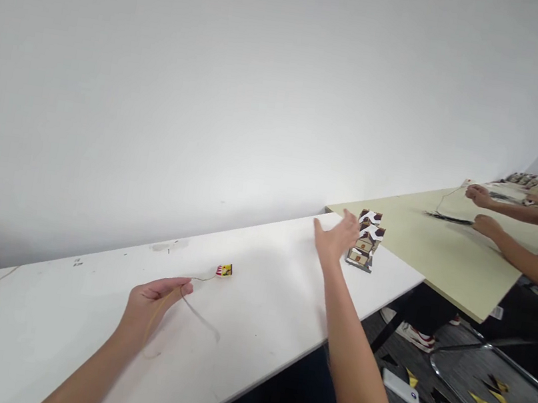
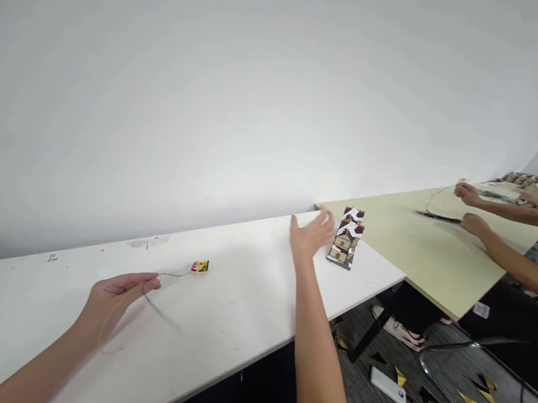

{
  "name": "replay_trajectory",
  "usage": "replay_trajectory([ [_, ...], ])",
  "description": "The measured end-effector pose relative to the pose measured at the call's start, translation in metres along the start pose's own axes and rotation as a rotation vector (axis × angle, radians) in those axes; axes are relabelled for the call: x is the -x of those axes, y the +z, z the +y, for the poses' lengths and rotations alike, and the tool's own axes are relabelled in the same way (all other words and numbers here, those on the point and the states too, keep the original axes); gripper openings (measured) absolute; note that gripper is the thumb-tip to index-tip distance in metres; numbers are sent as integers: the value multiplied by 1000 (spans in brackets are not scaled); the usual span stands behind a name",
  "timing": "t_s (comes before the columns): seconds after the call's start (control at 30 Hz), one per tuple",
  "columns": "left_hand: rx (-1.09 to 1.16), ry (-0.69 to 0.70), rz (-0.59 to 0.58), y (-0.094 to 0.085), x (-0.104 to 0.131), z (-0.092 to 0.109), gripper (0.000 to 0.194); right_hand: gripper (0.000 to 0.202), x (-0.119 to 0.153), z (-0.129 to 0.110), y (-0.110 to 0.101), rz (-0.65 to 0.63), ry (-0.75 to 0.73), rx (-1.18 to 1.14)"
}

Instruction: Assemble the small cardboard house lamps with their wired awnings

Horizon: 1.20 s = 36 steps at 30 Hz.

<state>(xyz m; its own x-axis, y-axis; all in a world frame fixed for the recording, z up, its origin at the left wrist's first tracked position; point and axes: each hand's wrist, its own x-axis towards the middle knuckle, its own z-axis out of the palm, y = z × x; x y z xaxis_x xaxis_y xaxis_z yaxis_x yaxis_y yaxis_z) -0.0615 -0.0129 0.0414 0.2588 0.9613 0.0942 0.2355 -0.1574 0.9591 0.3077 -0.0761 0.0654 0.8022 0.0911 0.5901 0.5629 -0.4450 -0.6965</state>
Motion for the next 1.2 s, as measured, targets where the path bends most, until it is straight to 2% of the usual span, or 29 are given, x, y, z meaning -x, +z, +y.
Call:
replay_trajectory([
  [0.07,37,17,-34,4,4,1,39,85,-14,23,-9,140,130,79],
  [0.13,20,61,-73,7,6,-2,36,98,-26,47,-15,189,260,121],
  [0.2,-80,181,-96,10,8,-7,27,106,-35,69,-16,145,389,114],
  [0.3,-262,550,-131,13,7,-17,12,102,-43,90,-16,-49,494,58],
  [0.37,-345,807,-153,15,8,-21,13,89,-43,95,-16,-123,499,46],
  [0.43,-404,979,-171,16,10,-20,16,79,-39,93,-17,-147,480,43],
  [0.57,-464,1136,-199,16,18,-10,16,77,-23,79,-20,-204,408,19],
  [0.73,-424,1129,-168,19,23,-2,13,73,14,49,-20,-336,248,-86],
  [0.93,-316,1038,-127,23,23,-7,10,75,73,-1,-11,-555,123,-315],
  [1.0,-263,967,-134,22,24,-8,9,78,93,-18,-9,-660,85,-445],
  [1.13,-173,744,-192,19,25,-5,9,73,119,-48,-6,-1048,-57,-662],
  [1.2,-153,617,-191,18,27,-3,13,68,125,-60,-6,-1088,-141,-652],
])
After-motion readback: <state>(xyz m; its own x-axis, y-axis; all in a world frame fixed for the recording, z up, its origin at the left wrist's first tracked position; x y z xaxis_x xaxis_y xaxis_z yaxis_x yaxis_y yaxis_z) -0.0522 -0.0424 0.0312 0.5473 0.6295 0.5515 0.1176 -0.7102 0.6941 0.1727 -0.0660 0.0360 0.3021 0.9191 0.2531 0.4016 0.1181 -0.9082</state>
